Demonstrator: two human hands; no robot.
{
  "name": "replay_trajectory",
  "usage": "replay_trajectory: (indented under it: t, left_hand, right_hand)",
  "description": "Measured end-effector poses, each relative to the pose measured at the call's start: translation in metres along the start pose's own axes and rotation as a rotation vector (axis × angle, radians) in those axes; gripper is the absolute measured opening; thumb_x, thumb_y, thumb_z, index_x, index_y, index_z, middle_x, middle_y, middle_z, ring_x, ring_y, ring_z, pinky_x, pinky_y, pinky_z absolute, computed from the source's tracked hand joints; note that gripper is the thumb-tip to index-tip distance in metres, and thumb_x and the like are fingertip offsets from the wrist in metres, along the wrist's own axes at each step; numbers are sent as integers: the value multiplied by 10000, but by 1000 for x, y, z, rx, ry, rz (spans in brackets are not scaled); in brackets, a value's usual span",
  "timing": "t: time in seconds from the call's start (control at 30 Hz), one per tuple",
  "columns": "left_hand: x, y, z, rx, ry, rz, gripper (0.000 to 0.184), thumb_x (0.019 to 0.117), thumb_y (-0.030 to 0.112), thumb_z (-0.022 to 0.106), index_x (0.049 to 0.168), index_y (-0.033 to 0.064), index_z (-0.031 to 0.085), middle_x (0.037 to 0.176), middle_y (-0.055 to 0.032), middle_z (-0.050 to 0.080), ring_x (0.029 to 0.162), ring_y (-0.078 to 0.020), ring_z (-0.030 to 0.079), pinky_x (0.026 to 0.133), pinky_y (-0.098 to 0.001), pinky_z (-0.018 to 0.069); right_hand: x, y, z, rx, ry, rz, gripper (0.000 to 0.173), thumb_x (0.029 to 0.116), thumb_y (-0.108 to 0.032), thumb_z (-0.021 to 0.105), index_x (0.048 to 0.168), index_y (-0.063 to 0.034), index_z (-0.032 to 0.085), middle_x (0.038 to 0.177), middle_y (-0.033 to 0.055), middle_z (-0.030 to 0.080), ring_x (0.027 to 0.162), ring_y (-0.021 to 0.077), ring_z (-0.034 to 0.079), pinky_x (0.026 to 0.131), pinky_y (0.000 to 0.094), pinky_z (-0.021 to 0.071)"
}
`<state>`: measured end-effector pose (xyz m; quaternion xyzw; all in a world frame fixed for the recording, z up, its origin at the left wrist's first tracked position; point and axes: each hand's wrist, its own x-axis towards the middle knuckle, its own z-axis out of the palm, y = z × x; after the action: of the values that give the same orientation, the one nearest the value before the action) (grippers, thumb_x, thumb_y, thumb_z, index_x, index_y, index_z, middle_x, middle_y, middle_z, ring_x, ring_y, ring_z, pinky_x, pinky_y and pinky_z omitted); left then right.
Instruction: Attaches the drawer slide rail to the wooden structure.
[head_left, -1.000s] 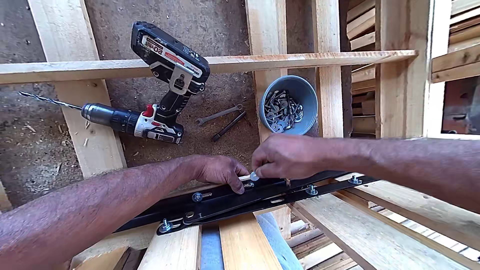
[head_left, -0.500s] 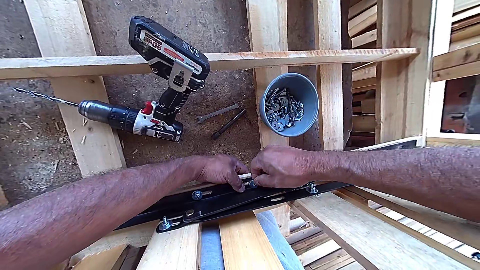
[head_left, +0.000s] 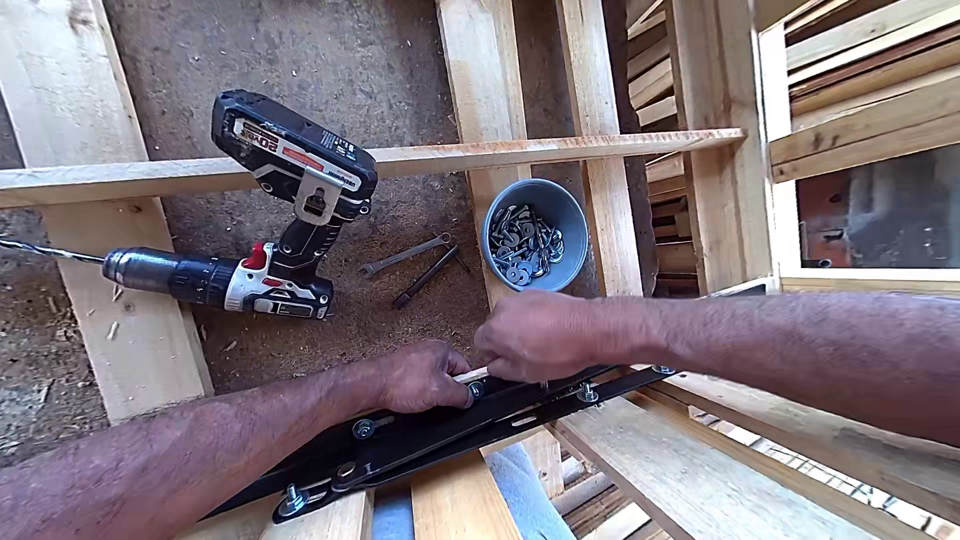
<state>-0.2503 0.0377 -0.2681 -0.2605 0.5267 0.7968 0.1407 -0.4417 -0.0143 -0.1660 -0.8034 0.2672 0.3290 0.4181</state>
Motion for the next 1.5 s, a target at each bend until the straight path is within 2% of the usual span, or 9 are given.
replay_trajectory:
  t: [0.13, 0.23, 0.37, 0.47, 0.8, 1.1, 1.2, 1.3, 1.5]
  left_hand:
    - [0, 3, -1, 5, -12, -32, 190, 988, 247, 636, 922, 90, 722, 768, -22, 684, 681, -108, 630, 640, -333, 518]
    - [0, 1, 0, -17, -20, -27, 190, 984, 249, 638, 919, 87, 712, 750, -25, 674, 664, -111, 626, 622, -328, 517]
    - [0, 0, -1, -34, -35, -27, 188, 989, 250, 634, 938, 84, 707, 765, -30, 674, 681, -116, 632, 636, -329, 523]
    - [0, 0, -2, -42, -40, -31, 191, 987, 251, 632, 935, 83, 707, 766, -32, 676, 685, -117, 634, 638, -329, 524]
    - [-1, 1, -3, -60, -55, -28, 192, 991, 249, 628, 949, 81, 712, 783, -34, 684, 695, -118, 637, 646, -328, 529]
    - [0, 1, -3, -65, -69, -51, 183, 988, 252, 633, 959, 89, 711, 806, -37, 692, 720, -127, 650, 669, -342, 539]
    - [0, 0, -3, -67, -68, -52, 184, 985, 250, 634, 944, 85, 707, 794, -37, 686, 709, -123, 642, 657, -337, 532]
    - [0, -1, -3, -62, -66, -53, 195, 988, 264, 636, 946, 88, 710, 797, -36, 688, 712, -119, 645, 662, -335, 533]
    - [1, -5, -1, -64, -44, -51, 201, 979, 267, 655, 919, 90, 731, 803, -44, 711, 732, -122, 668, 682, -333, 548]
  right_hand:
    - [-16, 38, -61, -39, 18, 182, 240, 976, -217, 657, 756, -119, 671, 681, 18, 588, 640, 187, 582, 598, 438, 489]
    - [-19, 75, -77, -100, 164, 374, 204, 1008, -250, 620, 861, -146, 715, 770, 16, 647, 745, 198, 638, 671, 461, 523]
    - [-16, 102, -61, 1, 297, 397, 158, 1008, -274, 641, 965, -180, 760, 827, -13, 708, 795, 152, 675, 729, 429, 547]
    - [-10, 104, -52, -35, 253, 404, 139, 1009, -232, 636, 1006, -170, 760, 880, 7, 719, 860, 177, 688, 784, 442, 555]
    - [-4, 102, -57, -127, 308, 542, 153, 1019, -187, 582, 979, -130, 719, 852, 66, 686, 832, 258, 689, 721, 499, 563]
    - [3, 102, -35, -200, 368, 547, 223, 1011, -327, 607, 979, -113, 658, 907, 111, 682, 893, 335, 695, 705, 547, 548]
    - [5, 100, -30, -214, 409, 553, 170, 1008, -273, 603, 1034, -118, 668, 996, 120, 684, 956, 342, 691, 734, 542, 551]
    - [7, 96, -24, -293, 439, 506, 133, 996, -187, 592, 1103, -122, 633, 1033, 131, 663, 884, 354, 694, 655, 538, 545]
    - [7, 89, -23, -441, 358, 441, 124, 978, -30, 570, 1015, -46, 688, 1036, 172, 661, 940, 380, 683, 690, 530, 558]
